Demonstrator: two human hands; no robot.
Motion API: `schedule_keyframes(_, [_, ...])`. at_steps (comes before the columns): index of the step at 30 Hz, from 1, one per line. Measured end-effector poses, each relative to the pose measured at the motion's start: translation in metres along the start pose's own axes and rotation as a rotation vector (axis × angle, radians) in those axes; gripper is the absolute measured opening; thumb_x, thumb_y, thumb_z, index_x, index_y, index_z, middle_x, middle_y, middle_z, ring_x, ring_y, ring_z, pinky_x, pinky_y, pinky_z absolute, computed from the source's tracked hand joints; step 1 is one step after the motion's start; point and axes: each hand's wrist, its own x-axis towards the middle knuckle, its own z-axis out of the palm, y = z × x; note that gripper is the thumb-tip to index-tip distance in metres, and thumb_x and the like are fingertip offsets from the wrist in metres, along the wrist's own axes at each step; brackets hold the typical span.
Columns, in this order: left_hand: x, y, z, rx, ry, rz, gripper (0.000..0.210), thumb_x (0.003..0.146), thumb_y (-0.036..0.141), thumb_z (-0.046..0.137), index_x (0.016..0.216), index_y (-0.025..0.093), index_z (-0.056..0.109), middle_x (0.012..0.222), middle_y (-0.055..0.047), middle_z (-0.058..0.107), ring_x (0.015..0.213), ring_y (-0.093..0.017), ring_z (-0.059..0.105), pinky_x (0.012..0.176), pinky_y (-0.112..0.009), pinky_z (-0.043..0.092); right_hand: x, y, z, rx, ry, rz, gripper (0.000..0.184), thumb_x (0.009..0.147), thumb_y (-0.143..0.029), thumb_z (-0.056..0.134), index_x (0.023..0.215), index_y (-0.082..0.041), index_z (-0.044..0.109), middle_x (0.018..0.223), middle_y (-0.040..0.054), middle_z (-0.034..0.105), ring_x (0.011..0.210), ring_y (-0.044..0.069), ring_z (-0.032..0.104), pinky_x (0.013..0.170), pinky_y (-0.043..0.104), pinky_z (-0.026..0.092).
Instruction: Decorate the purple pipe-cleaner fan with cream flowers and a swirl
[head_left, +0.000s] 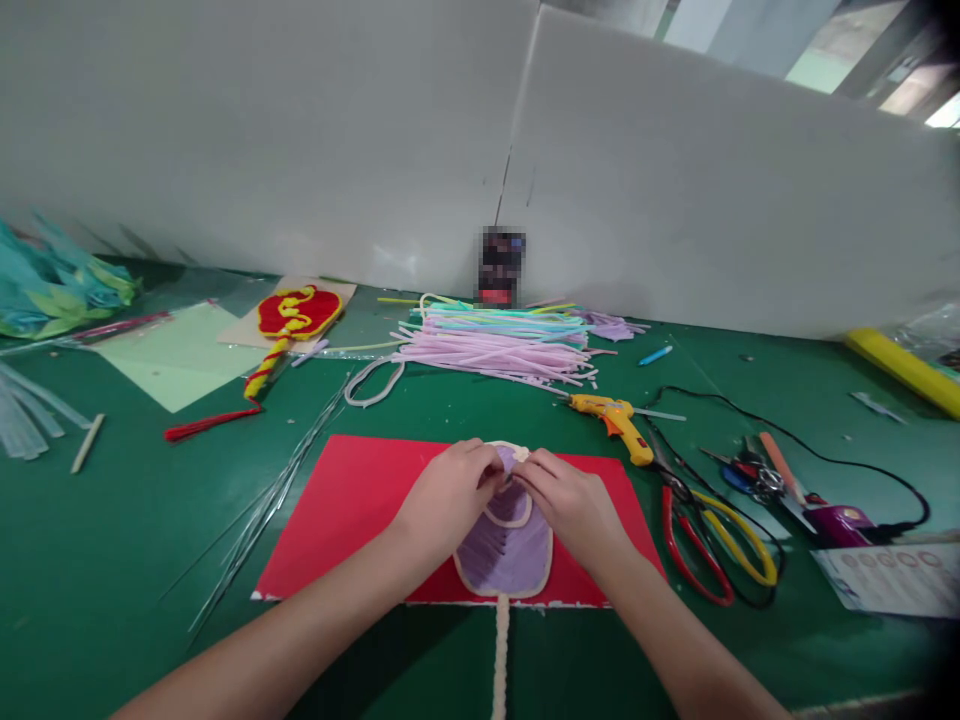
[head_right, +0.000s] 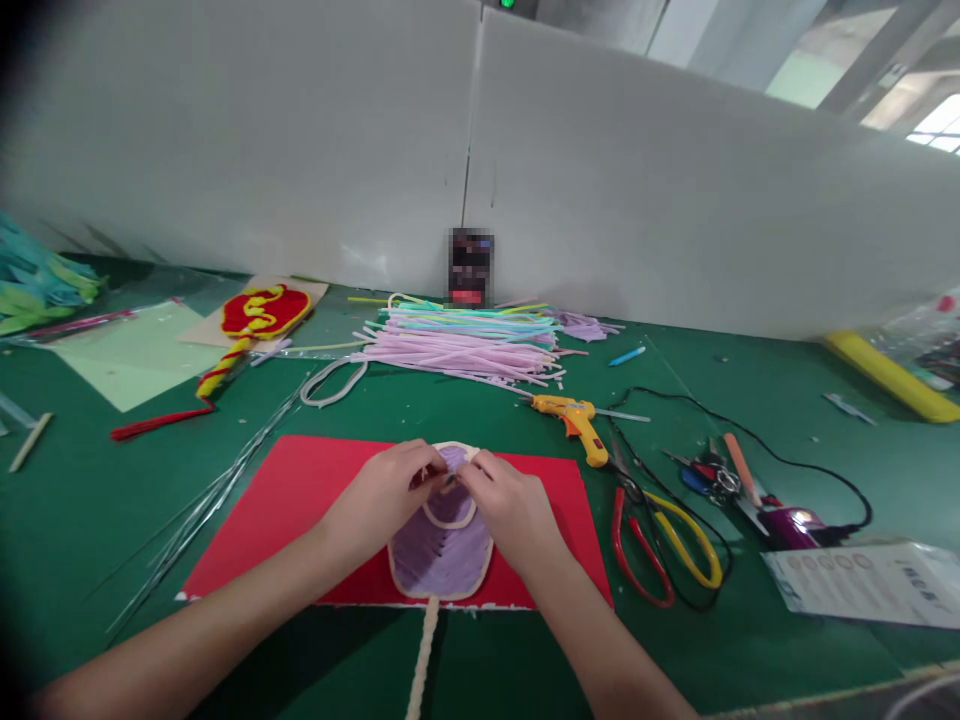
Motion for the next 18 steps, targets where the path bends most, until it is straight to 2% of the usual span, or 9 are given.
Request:
schedule_keyframes(2, [0.003, 0.000, -0.001, -0.019, 0.005, -0.056, 0.011, 0.078, 0.018, 0.050, 0.072, 0.018, 0.059, 0.072, -0.001, 0.059, 0.066, -0.014, 0.054, 0.057, -0.023, 0.036, -0.001, -0.003, 0.000, 0.094, 0.029, 0.059, 0.022, 0.092, -0.027, 0.039, 0.092, -0.022, 0.060, 0.087, 0.0025, 0.061, 0.076, 0.011, 0.059, 0.051, 0.019, 0.036])
schedule_keyframes(5, [0.004, -0.001, -0.004, -0.099, 0.016, -0.153, 0.010, 0.077, 0.020, 0.051, 0.072, 0.019, 0.060, 0.071, 0.000, 0.062, 0.064, -0.013, 0.055, 0.056, -0.022, 0.036, -0.006, -0.009, -0.003, 0.265, 0.064, 0.236, 0.019, 0.085, -0.037, 0.051, 0.094, -0.022, 0.058, 0.089, 0.0029, 0.060, 0.075, 0.013, 0.059, 0.060, 0.021, 0.043])
schedule_keyframes(9, [0.003, -0.001, -0.004, -0.170, 0.037, -0.221, 0.011, 0.076, 0.023, 0.051, 0.072, 0.019, 0.060, 0.071, 0.001, 0.064, 0.065, -0.013, 0.057, 0.057, -0.022, 0.037, -0.020, -0.015, -0.005, 0.385, 0.029, 0.406, 0.024, 0.075, -0.037, 0.062, 0.094, -0.024, 0.056, 0.087, 0.0022, 0.059, 0.077, 0.016, 0.059, 0.056, 0.022, 0.046])
schedule_keyframes(14, [0.000, 0.003, -0.002, -0.219, 0.035, -0.274, 0.013, 0.075, 0.025, 0.050, 0.070, 0.019, 0.059, 0.068, 0.001, 0.064, 0.063, -0.013, 0.057, 0.056, -0.022, 0.038, -0.032, -0.014, 0.005, 0.472, 0.076, 0.489, 0.014, 0.079, -0.027, 0.056, 0.093, -0.023, 0.056, 0.089, 0.0028, 0.060, 0.077, 0.015, 0.059, 0.056, 0.021, 0.047])
schedule_keyframes(18, [-0.007, 0.006, -0.002, -0.238, 0.033, -0.308, 0.011, 0.074, 0.025, 0.049, 0.070, 0.019, 0.058, 0.070, 0.000, 0.064, 0.066, -0.014, 0.058, 0.059, -0.022, 0.040, -0.030, -0.013, 0.008, 0.481, 0.119, 0.466, 0.009, 0.081, -0.027, 0.055, 0.087, -0.021, 0.058, 0.082, 0.0027, 0.061, 0.073, 0.015, 0.060, 0.057, 0.021, 0.047])
